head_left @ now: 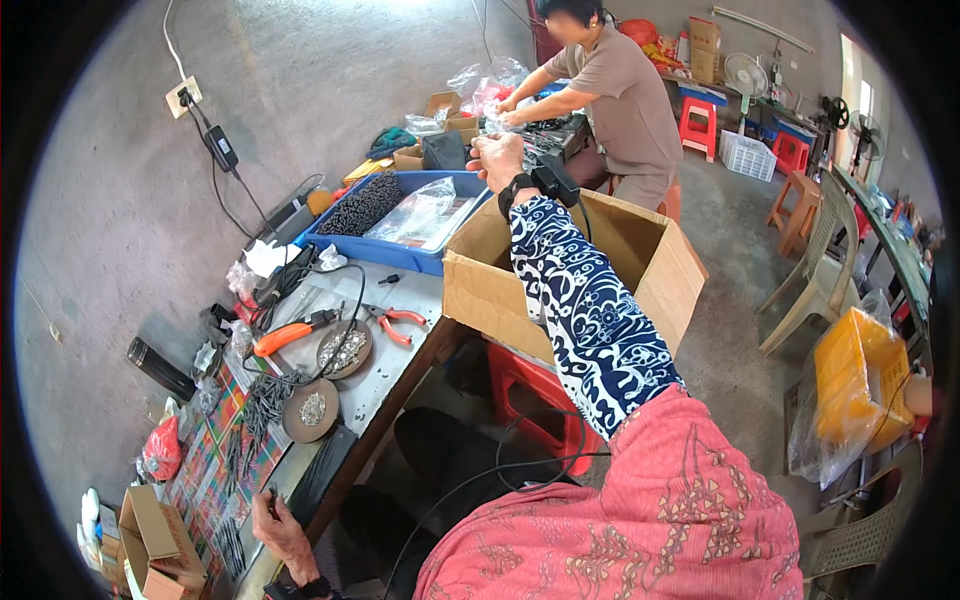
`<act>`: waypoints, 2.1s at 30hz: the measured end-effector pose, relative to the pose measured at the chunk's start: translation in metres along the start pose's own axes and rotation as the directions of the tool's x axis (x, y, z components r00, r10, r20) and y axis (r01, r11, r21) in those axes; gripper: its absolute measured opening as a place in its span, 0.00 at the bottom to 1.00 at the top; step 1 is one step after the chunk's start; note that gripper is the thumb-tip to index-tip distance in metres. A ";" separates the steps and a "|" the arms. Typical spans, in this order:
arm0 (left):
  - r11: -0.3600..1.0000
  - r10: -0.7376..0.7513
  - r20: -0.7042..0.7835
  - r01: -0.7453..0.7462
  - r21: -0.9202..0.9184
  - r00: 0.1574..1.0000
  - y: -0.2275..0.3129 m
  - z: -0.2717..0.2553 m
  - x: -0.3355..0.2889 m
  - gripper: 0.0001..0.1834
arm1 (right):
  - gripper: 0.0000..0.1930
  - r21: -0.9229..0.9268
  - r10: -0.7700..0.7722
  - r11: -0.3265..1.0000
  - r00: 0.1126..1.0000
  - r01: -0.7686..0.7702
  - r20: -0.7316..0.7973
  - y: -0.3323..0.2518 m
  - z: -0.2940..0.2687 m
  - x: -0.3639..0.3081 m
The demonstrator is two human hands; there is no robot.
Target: The person inserts small metal pins into black cylindrical components, then uses a soldering iron to secure them. They repeat this process for multiple units, placing finished items into a white basket.
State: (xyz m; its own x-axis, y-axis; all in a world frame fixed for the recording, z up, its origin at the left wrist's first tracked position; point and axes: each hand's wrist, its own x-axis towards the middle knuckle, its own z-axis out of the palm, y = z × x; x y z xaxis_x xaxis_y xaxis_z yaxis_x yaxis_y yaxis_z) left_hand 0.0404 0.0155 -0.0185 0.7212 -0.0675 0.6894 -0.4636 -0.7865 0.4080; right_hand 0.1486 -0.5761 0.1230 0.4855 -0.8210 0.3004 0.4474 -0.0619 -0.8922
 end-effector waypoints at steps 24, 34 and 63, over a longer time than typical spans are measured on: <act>0.985 -0.159 -0.058 0.163 0.060 0.986 -0.044 -0.022 -0.002 0.07 | 0.13 0.225 0.192 0.955 0.981 -0.194 0.030 0.005 0.027 0.047; 0.968 -0.203 -0.033 0.206 0.144 0.979 -0.047 -0.020 -0.003 0.09 | 0.18 -0.167 0.118 0.981 0.989 -0.102 0.093 0.050 0.025 0.085; 0.987 -0.137 -0.136 0.147 0.071 0.981 -0.046 -0.021 -0.008 0.06 | 0.18 -0.426 0.596 0.416 -0.114 -0.803 0.795 0.058 0.029 0.080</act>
State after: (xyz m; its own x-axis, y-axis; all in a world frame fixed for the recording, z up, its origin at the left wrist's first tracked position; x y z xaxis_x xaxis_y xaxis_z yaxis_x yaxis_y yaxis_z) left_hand 0.0455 0.0650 -0.0306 0.7008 0.1250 0.7023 -0.3144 -0.8297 0.4613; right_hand 0.2349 -0.6291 0.1050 0.8086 0.5077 -0.2974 -0.5242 0.3919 -0.7561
